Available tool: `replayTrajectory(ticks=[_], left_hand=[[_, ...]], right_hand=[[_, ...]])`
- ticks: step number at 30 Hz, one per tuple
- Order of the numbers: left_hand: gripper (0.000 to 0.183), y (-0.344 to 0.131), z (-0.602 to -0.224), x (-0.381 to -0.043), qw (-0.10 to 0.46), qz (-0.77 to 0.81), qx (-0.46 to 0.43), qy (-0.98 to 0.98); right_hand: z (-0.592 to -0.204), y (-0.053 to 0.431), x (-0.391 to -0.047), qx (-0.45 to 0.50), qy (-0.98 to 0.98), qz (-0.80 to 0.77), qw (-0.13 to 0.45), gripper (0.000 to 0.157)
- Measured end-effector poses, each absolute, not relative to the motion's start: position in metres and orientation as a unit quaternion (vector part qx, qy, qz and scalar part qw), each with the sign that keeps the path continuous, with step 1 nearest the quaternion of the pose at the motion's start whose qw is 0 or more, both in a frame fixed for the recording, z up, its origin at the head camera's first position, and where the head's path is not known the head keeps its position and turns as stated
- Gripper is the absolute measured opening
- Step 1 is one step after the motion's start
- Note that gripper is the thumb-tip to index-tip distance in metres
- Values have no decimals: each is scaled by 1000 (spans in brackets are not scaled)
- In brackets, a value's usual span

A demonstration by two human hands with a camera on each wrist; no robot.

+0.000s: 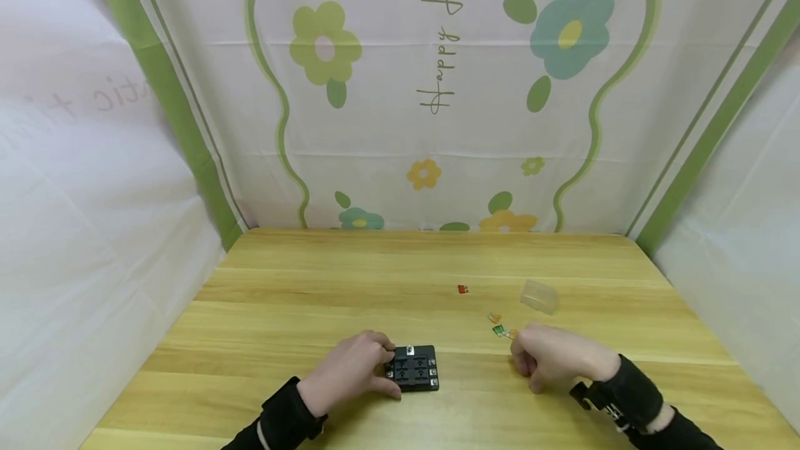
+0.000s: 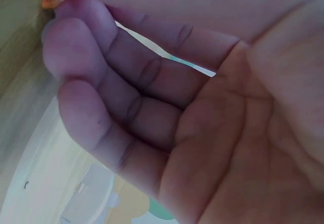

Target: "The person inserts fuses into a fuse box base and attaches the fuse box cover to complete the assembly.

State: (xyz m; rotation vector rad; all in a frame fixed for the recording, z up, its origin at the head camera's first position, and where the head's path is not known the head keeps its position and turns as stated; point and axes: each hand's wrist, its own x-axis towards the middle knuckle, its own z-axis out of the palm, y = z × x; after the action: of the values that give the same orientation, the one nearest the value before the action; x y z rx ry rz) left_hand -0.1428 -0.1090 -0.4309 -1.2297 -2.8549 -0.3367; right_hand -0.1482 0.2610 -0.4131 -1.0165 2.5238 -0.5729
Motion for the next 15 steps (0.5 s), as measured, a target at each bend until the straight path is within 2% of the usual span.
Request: replayTrajectory(ticks=[5, 15], left_hand=[[63, -109, -430, -142, 8, -111, -393, -913], [62, -109, -430, -142, 8, -103, -395, -913]], right_hand=[[-413, 261, -149, -357, 894, -204, 177, 26], [-416, 262, -147, -345, 910, -189, 133, 25]])
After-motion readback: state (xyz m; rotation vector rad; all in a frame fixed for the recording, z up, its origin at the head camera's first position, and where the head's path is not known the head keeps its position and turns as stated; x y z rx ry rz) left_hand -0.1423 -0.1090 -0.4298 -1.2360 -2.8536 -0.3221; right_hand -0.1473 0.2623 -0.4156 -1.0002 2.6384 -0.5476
